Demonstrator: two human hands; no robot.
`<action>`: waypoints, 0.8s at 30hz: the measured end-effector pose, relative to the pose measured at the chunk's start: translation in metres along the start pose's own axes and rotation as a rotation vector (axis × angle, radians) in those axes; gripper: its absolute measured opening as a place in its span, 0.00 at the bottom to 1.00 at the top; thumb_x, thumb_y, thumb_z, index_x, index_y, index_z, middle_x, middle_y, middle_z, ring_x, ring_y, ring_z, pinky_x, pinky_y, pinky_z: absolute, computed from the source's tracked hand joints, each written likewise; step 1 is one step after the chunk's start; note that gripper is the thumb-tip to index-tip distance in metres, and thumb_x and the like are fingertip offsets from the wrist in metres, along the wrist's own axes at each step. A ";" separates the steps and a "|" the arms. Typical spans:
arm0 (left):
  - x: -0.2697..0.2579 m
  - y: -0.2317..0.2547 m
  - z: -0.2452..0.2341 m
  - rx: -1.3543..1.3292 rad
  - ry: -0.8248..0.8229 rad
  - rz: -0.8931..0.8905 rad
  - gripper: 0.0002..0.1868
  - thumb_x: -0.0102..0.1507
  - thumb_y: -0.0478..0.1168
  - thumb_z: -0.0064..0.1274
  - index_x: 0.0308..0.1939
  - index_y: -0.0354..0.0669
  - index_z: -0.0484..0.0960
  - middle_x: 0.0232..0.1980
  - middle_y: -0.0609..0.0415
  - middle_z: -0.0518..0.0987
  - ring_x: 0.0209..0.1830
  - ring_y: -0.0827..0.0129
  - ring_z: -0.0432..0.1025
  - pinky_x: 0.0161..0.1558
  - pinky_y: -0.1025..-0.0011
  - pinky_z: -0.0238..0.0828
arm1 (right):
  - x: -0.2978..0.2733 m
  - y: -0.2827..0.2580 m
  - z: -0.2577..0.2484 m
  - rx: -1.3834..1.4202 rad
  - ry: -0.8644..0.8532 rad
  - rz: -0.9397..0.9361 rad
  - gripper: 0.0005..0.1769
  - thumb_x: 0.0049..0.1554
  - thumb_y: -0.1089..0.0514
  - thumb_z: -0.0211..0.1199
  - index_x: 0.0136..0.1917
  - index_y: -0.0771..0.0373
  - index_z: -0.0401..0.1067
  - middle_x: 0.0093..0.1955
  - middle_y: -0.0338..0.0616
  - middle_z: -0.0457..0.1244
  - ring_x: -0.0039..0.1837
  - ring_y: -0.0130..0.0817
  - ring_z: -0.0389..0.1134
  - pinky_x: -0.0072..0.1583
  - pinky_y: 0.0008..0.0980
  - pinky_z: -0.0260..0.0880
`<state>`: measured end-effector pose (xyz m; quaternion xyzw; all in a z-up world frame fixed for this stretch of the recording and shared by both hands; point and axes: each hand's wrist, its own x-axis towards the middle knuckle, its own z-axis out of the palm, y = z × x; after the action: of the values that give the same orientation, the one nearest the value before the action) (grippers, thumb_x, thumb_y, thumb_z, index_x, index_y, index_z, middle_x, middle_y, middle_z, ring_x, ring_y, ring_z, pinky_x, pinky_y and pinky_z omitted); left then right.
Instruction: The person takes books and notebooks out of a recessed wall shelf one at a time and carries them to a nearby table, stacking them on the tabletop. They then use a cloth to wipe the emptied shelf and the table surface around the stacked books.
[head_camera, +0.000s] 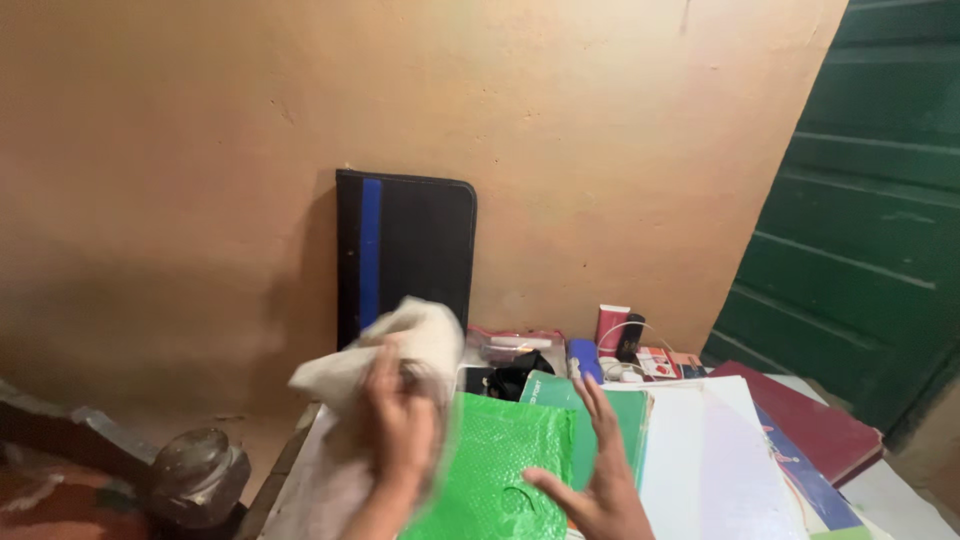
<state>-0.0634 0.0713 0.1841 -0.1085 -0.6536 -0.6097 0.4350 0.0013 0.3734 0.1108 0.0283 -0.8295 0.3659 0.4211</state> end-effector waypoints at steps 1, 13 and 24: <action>-0.013 0.033 0.015 0.135 0.003 0.392 0.35 0.51 0.19 0.44 0.65 0.25 0.72 0.64 0.29 0.73 0.64 0.42 0.66 0.64 0.56 0.59 | 0.009 -0.006 -0.017 -0.076 0.010 0.014 0.47 0.46 0.43 0.73 0.75 0.54 0.59 0.66 0.48 0.64 0.71 0.40 0.64 0.70 0.48 0.62; -0.094 0.171 0.055 -0.382 -0.851 0.145 0.28 0.68 0.51 0.57 0.68 0.42 0.73 0.72 0.40 0.74 0.77 0.52 0.68 0.76 0.59 0.60 | 0.075 0.028 -0.122 -0.491 -0.038 0.086 0.47 0.41 0.48 0.76 0.72 0.51 0.63 0.57 0.49 0.64 0.61 0.48 0.66 0.59 0.48 0.66; -0.218 -0.063 0.091 0.622 -1.440 -0.249 0.70 0.54 0.74 0.61 0.82 0.45 0.33 0.86 0.44 0.30 0.86 0.46 0.24 0.74 0.34 0.17 | 0.034 0.015 -0.133 -0.540 -0.143 0.069 0.48 0.38 0.54 0.76 0.71 0.44 0.65 0.49 0.48 0.64 0.52 0.51 0.69 0.51 0.48 0.70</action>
<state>-0.0147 0.2221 -0.0017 -0.2757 -0.9219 -0.2232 -0.1559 0.0642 0.4778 0.1769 -0.0874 -0.9251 0.1427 0.3409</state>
